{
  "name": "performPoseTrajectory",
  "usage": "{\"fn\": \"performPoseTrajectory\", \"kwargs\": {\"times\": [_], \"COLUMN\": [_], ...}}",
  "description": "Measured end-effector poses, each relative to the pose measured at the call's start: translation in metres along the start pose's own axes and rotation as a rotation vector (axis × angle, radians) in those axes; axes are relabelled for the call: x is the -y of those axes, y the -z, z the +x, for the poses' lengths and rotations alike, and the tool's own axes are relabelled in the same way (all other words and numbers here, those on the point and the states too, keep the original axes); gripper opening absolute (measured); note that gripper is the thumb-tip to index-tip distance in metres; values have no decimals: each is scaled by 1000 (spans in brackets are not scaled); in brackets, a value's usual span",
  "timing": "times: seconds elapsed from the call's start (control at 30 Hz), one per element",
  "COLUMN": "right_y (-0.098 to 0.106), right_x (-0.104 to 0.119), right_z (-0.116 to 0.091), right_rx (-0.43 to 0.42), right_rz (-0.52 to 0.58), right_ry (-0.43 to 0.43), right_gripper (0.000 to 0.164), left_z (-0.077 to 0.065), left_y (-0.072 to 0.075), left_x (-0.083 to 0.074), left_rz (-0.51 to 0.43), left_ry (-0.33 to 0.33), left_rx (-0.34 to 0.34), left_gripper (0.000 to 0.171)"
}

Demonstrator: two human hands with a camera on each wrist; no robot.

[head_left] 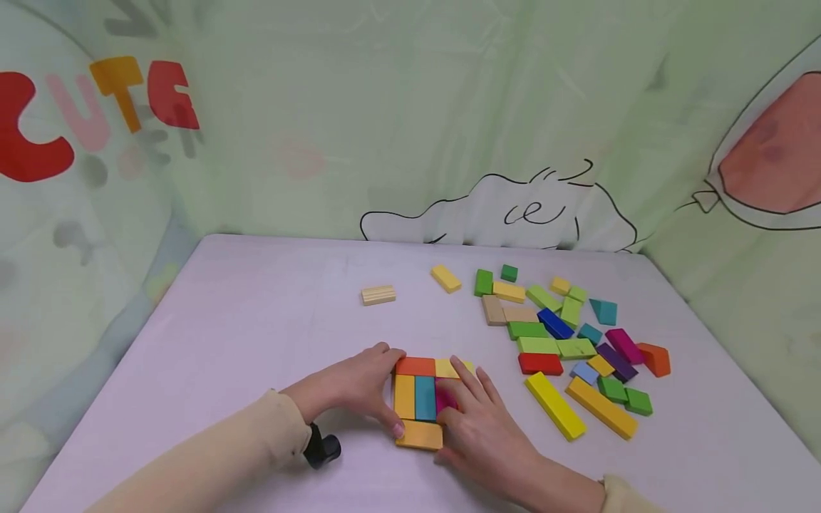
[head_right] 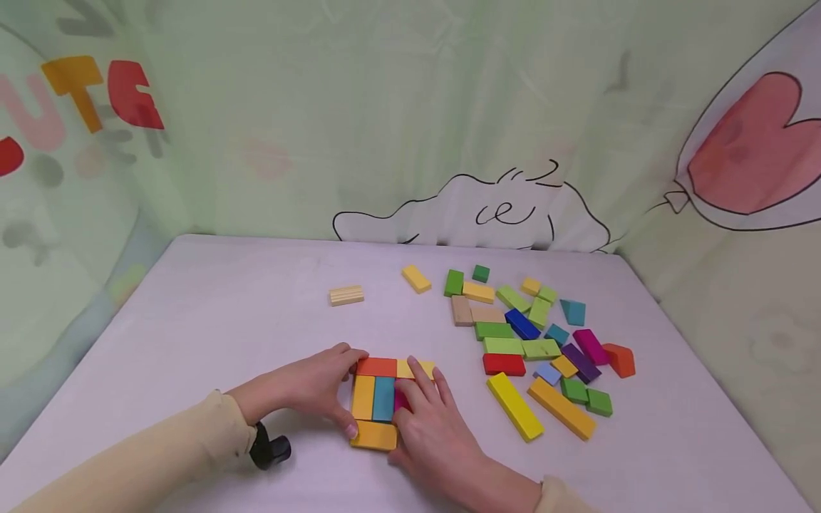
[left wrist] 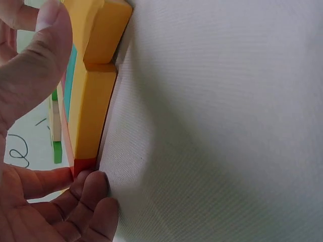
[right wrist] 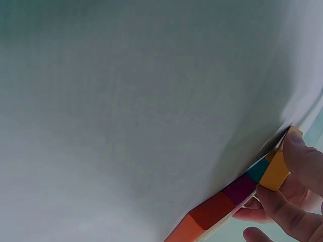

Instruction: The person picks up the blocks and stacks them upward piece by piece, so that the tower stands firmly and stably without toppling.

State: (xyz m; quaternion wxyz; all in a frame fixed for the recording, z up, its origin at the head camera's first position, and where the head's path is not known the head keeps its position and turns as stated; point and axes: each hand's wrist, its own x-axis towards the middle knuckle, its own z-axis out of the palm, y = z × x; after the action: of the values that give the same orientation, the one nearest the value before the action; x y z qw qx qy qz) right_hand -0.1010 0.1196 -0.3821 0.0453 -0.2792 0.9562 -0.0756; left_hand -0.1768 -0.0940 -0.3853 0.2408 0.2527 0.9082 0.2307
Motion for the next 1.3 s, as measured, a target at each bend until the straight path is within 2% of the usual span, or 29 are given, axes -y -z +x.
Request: {"fn": "performPoseTrajectory", "kwargs": {"times": [0.13, 0.5, 1.3], "right_y": [-1, -2, -2], "right_x": [-1, -5, -5], "right_z": [1, 2, 9], "right_rx": [-10, -48, -10], "right_rz": [-28, -82, -47], "right_ry": [17, 49, 57], "right_gripper": [39, 40, 36], "left_z": [0, 1, 0], "left_y": [-2, -6, -4], "left_x": [-1, -4, -6], "left_rz": [-7, 46, 71], "left_ry": [10, 16, 19], "left_rx": [-7, -27, -32], "left_gripper": [105, 104, 103]}}
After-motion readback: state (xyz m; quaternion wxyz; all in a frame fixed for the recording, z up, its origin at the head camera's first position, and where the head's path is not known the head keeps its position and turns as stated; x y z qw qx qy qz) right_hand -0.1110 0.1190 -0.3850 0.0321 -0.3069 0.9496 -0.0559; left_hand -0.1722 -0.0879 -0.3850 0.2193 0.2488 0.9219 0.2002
